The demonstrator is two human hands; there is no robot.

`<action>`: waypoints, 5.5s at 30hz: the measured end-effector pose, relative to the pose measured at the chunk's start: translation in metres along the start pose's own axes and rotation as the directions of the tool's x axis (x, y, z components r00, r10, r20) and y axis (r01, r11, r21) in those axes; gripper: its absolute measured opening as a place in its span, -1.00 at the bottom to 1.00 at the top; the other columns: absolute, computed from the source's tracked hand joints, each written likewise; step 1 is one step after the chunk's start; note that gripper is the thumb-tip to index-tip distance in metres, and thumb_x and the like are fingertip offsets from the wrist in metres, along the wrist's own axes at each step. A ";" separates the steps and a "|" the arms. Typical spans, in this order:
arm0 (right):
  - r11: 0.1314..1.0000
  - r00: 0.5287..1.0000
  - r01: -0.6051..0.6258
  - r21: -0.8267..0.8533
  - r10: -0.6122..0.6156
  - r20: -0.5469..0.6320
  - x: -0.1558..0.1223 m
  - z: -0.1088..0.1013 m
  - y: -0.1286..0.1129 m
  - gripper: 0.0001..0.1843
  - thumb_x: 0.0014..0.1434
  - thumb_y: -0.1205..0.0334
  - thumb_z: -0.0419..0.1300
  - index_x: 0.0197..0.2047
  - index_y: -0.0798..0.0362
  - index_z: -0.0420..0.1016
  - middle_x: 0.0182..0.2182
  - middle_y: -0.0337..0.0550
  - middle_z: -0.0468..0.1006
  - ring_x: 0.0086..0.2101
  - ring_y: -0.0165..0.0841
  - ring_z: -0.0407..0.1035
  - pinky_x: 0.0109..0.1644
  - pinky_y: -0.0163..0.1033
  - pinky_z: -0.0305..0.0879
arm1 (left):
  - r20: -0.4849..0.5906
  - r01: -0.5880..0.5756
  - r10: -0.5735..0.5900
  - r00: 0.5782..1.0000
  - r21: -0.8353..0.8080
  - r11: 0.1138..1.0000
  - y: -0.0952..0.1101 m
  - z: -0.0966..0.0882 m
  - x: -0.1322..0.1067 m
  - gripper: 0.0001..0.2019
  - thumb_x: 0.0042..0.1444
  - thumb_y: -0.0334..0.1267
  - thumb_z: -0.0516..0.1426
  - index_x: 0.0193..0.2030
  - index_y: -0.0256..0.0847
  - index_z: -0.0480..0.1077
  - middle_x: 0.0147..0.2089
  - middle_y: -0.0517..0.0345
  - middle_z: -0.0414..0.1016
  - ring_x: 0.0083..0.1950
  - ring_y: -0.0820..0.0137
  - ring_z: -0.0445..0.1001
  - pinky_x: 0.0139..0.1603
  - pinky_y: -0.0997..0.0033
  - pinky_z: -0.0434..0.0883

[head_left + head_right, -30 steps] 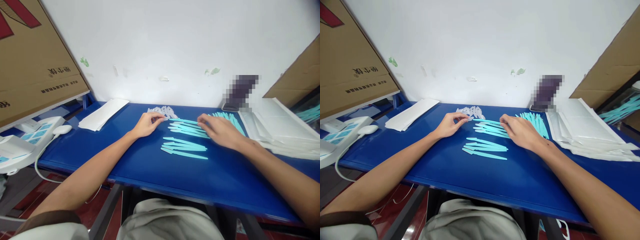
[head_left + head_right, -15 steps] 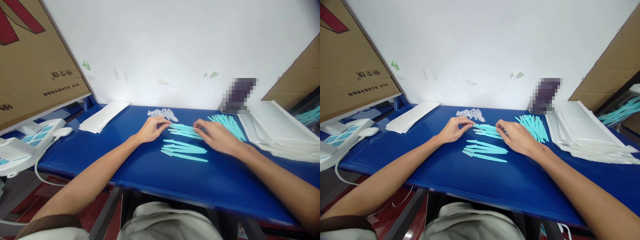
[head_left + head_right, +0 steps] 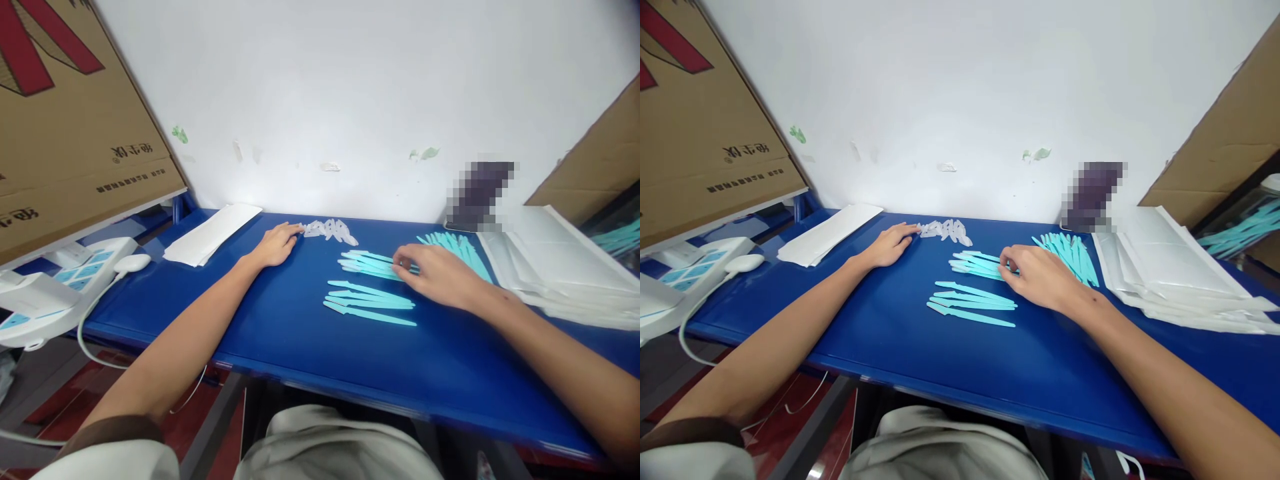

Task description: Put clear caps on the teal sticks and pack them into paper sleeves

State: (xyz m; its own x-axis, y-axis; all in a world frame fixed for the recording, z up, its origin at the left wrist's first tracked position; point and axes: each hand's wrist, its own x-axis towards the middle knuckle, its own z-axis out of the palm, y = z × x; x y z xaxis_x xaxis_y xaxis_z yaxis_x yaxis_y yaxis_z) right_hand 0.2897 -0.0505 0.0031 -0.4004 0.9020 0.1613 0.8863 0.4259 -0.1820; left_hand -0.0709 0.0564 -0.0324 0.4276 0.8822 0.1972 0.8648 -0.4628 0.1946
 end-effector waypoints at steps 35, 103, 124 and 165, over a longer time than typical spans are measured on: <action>0.968 0.996 0.094 0.233 -0.093 -0.016 -0.003 0.010 -0.009 -0.88 0.12 0.21 0.16 -0.43 0.00 0.45 -0.65 -0.35 0.30 -0.60 -0.44 0.16 -0.44 -0.27 0.08 | 0.070 0.179 -0.180 0.981 0.016 0.984 0.013 -0.034 -0.010 -0.61 0.14 0.00 0.21 -0.05 -0.26 0.59 -0.26 -0.02 0.64 -0.21 0.20 0.58 -0.13 0.30 0.42; 0.986 0.970 0.115 0.117 -0.086 -0.229 -0.005 0.004 -0.011 -0.74 0.45 0.07 -0.12 -0.12 -0.02 0.30 -0.40 -0.18 0.51 -0.47 -0.32 0.29 -0.34 -0.22 0.07 | -0.151 -0.274 0.229 0.962 -0.519 0.810 0.092 -0.009 -0.025 -0.80 0.21 -0.13 0.26 -0.13 -0.14 0.64 -0.20 0.05 0.61 -0.19 0.29 0.49 -0.14 0.29 0.42; 0.965 0.965 0.204 -0.167 -0.227 -0.131 -0.005 0.004 -0.010 -0.64 0.36 0.05 0.00 -0.12 0.07 0.54 -0.16 -0.01 0.58 -0.20 -0.18 0.44 -0.22 -0.14 0.26 | -0.206 0.201 -0.249 0.946 -0.230 0.952 0.028 -0.010 -0.005 -0.64 0.22 -0.08 0.07 -0.13 -0.23 0.63 -0.49 0.09 0.54 -0.40 0.26 0.49 -0.25 0.34 0.35; 0.976 0.980 0.190 0.104 -0.182 -0.082 -0.005 0.004 -0.014 -0.80 0.33 0.11 0.04 -0.23 0.01 0.39 -0.30 -0.11 0.55 -0.38 -0.32 0.38 -0.31 -0.24 0.17 | 0.021 0.047 -0.054 0.998 -0.846 0.532 0.078 -0.011 -0.009 -0.73 0.26 -0.06 0.18 -0.19 -0.25 0.37 -0.28 0.03 0.64 -0.60 0.51 0.43 -0.42 0.41 0.33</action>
State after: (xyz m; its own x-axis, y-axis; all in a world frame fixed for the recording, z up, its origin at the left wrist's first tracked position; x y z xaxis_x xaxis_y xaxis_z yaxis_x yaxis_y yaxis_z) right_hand 0.2782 -0.0611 0.0010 -0.5349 0.8005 0.2704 0.7649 0.5947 -0.2475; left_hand -0.0097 0.0111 -0.0088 0.3857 0.9075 0.1662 0.2573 -0.2788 0.9252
